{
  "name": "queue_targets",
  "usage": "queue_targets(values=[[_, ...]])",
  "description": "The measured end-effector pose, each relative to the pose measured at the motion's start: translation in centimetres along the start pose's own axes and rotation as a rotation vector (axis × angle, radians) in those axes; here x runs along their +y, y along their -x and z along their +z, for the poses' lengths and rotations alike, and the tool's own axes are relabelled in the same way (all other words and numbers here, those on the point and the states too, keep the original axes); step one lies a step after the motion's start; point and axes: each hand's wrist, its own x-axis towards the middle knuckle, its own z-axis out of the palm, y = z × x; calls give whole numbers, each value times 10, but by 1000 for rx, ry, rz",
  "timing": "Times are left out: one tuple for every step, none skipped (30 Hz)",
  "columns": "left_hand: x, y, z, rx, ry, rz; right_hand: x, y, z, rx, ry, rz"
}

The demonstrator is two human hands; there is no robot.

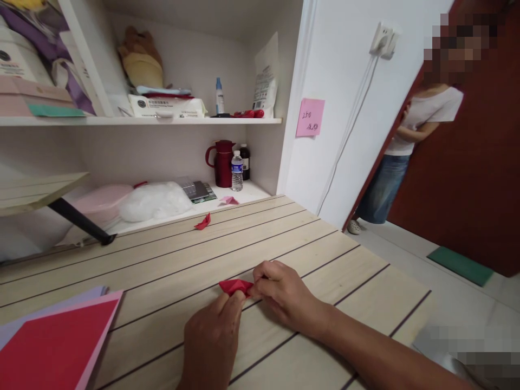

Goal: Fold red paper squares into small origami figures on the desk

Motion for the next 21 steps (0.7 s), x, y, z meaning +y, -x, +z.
queue_targets(values=[[0, 0, 0, -1, -7, 1, 0, 0, 0, 2, 8, -2], [0, 0, 0, -3, -11, 0, 0, 0, 0, 10, 16, -7], [0, 0, 0, -9, -15, -3, 1, 0, 0, 21, 24, -12], [0, -1, 1, -11, -15, -1, 1, 0, 0, 33, 29, -12], [0, -1, 1, -11, -13, 0, 2, 0, 0, 43, 32, -11], [0, -1, 1, -12, -10, -1, 2, 0, 0, 50, 33, -5], [0, 0, 1, -12, -7, 0, 3, 1, 1, 60, 34, 4], [-1, 0, 1, -11, -4, 0, 3, 1, 1, 71, 35, 14], [-1, 0, 1, -11, -3, -1, 4, 1, 1, 82, 35, 23], [-2, 0, 1, -10, -3, -3, 4, 2, 2, 93, 35, 30], [-2, -1, 1, -12, -6, -3, 5, 2, 2, 98, 36, 31], [-2, -1, 1, -10, -9, 1, 5, 2, 2, 95, 37, 28], [-2, -2, 0, -6, -11, 4, 5, 2, 2, 84, 37, 18], [-2, -3, 0, 1, -14, 9, 6, 2, 2, 67, 40, 3], [-2, -4, -1, 10, -18, 14, 6, 2, 2, 52, 44, -13], [-1, -5, -1, 19, -22, 21, 6, 2, 1, 40, 50, -30], [-1, -5, -2, 24, -25, 30, 6, 2, 1, 32, 57, -48], [0, -6, -2, 26, -29, 36, 7, 2, 0, 29, 67, -63], [0, -6, -2, 22, -33, 44, 7, 1, 0, 29, 78, -78], [0, -5, -2, 19, -38, 47, 7, 1, -1, 27, 86, -88], [-1, -5, -3, 14, -41, 50, 7, 1, -1, 24, 89, -94]])
